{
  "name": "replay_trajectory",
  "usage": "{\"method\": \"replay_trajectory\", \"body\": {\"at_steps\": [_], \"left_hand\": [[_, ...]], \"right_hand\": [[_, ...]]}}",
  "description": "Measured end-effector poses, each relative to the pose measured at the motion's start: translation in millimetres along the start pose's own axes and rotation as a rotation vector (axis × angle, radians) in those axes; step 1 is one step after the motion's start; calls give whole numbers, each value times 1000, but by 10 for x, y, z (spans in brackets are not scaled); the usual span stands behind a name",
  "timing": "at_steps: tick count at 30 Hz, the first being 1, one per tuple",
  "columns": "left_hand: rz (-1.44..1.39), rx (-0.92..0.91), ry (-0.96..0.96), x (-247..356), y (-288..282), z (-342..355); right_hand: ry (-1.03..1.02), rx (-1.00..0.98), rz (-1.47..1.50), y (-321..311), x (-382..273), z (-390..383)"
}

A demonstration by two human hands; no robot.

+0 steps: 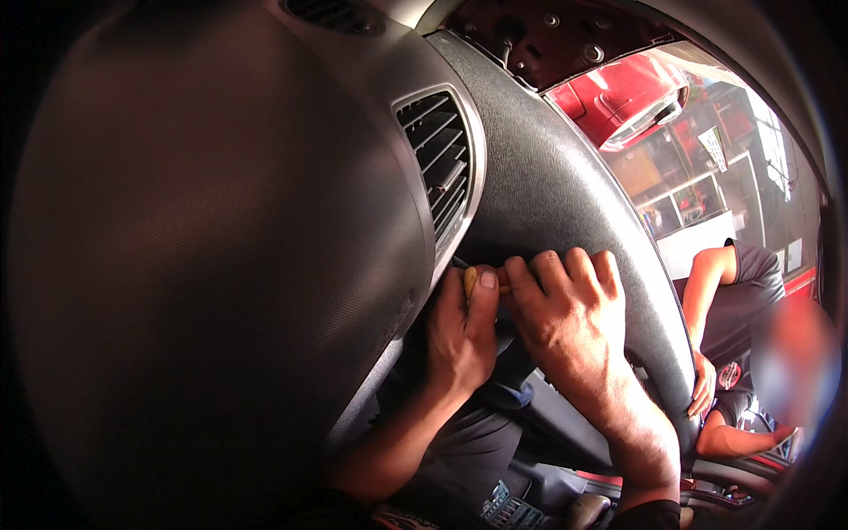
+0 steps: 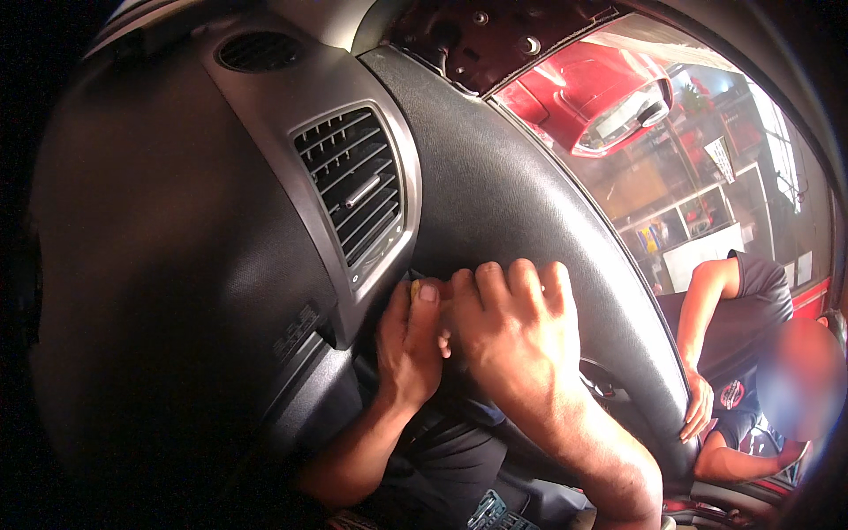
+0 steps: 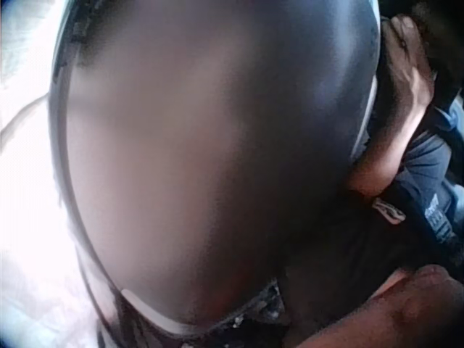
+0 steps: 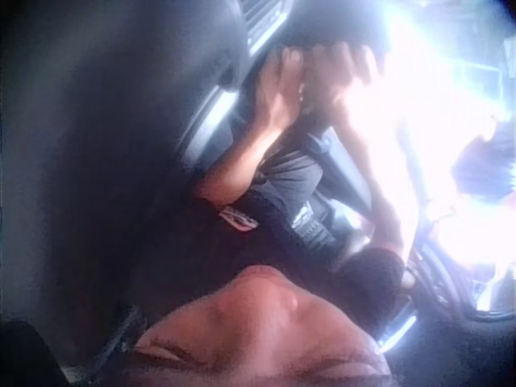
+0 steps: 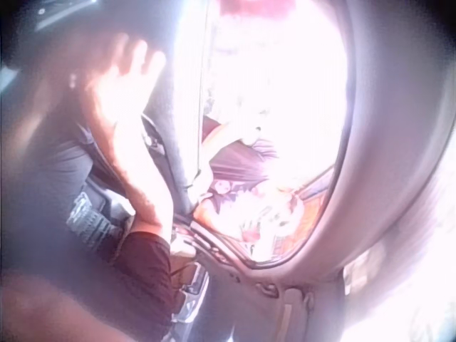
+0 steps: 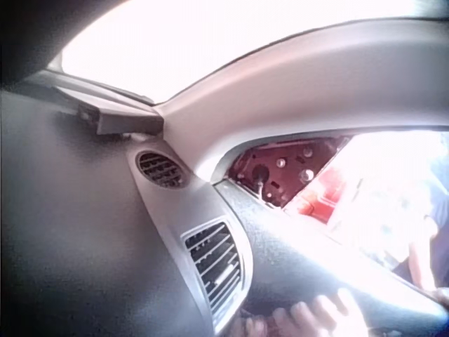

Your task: The person uses a screwdriver to remove screws from the steering wheel column, then pulls the steering wheel away from the column to access the internal components. The person works inside a car with a red exterior.

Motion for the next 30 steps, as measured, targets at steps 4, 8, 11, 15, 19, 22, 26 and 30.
{"method": "replay_trajectory", "body": {"at_steps": [4,8,11,15,19,22,26,30], "left_hand": [[25,26,-119,-92,26,-7],[5,-52,-379,-35,74,-30],[133,-62,-156,11,52,15],[260,-71,65,110,-6,9],[148,12,297,186,-44,-45],[64,-16,237,219,-65,-83],[142,-29,174,210,-65,-71],[162,0,164,235,-58,-53]], "right_hand": [[2,18,31,22,-3,-5],[14,-17,19,56,-4,2],[46,-16,-12,66,-20,-10],[85,25,-15,83,-18,-28],[69,10,-31,79,9,-38],[66,16,-20,81,0,-47],[51,16,-26,86,-4,-54],[70,-9,-21,74,-17,-44]]}}
Point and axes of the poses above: each hand's wrist, its own z-axis towards the middle knuckle, its own y-axis out of the palm, x = y × z, the point moved 7 cm from there along z, towards the middle knuckle, and after that the axes turned 12 degrees about x, right-handed, at the moved point
